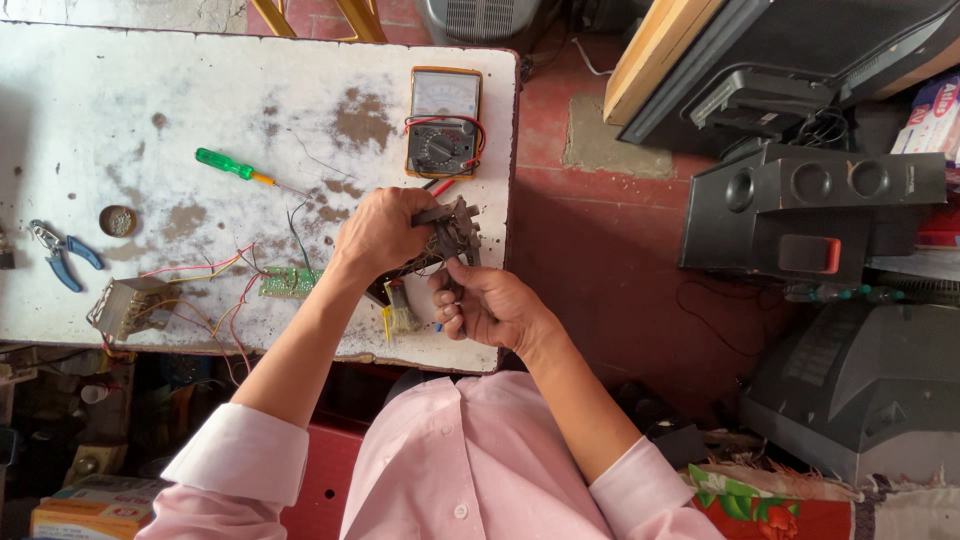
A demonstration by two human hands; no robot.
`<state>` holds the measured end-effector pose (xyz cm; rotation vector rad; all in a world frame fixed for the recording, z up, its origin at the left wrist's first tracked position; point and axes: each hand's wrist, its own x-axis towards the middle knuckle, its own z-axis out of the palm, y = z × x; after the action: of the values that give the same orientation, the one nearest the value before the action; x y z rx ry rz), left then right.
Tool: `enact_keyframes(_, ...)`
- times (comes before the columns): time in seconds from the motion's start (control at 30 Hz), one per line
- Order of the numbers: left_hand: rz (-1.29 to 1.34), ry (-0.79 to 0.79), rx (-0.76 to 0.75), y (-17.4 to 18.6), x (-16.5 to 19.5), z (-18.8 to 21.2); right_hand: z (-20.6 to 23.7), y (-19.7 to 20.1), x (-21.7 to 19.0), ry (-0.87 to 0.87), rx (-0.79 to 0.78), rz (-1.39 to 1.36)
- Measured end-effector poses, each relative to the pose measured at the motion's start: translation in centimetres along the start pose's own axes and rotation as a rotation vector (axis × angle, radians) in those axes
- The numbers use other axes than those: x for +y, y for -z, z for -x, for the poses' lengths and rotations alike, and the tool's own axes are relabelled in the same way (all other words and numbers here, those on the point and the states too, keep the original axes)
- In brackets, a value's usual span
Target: The person works on a small green circuit board and a metal power supply unit on a cluttered workbench. They connect wires, use a multimeter to test components, and manipulate the parts with pliers and screwdrivers.
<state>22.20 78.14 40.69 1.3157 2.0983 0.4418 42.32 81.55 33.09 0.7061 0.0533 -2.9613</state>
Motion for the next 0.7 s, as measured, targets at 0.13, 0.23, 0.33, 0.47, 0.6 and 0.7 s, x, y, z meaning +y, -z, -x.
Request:
enact_keyframes(0.13, -0.006, 0.005, -0.008, -0.1, -0.3, -0.1, -0.1, 0.0, -0.2, -0.008, -0.010, 0.017)
enact_keyframes(0.23, -0.025, -0.048, 0.021, -0.5, -0.4, 0.1, 0.1, 0.0, -0.4, -0.017, 0.004, 0.027)
enact_keyframes(0.33, -0.061, -0.097, 0.051, -0.9, -0.4, 0.4, 0.3, -0.2, -0.4, -0.010, 0.056, 0.053)
enact_keyframes(0.47, -0.096, -0.108, 0.083, -1.3, -0.3, 0.8, 0.4, -0.8, -0.3, -0.037, 0.105, 0.050)
enact_keyframes(0.6, -0.130, -0.092, 0.055, -1.4, -0.2, 0.9, 0.5, -1.3, 0.2, 0.017, 0.155, 0.092)
enact_keyframes(0.7, -0.117, -0.120, 0.069, -1.4, -0.2, 0.8, 0.5, -1.4, 0.5, 0.050, 0.187, 0.157)
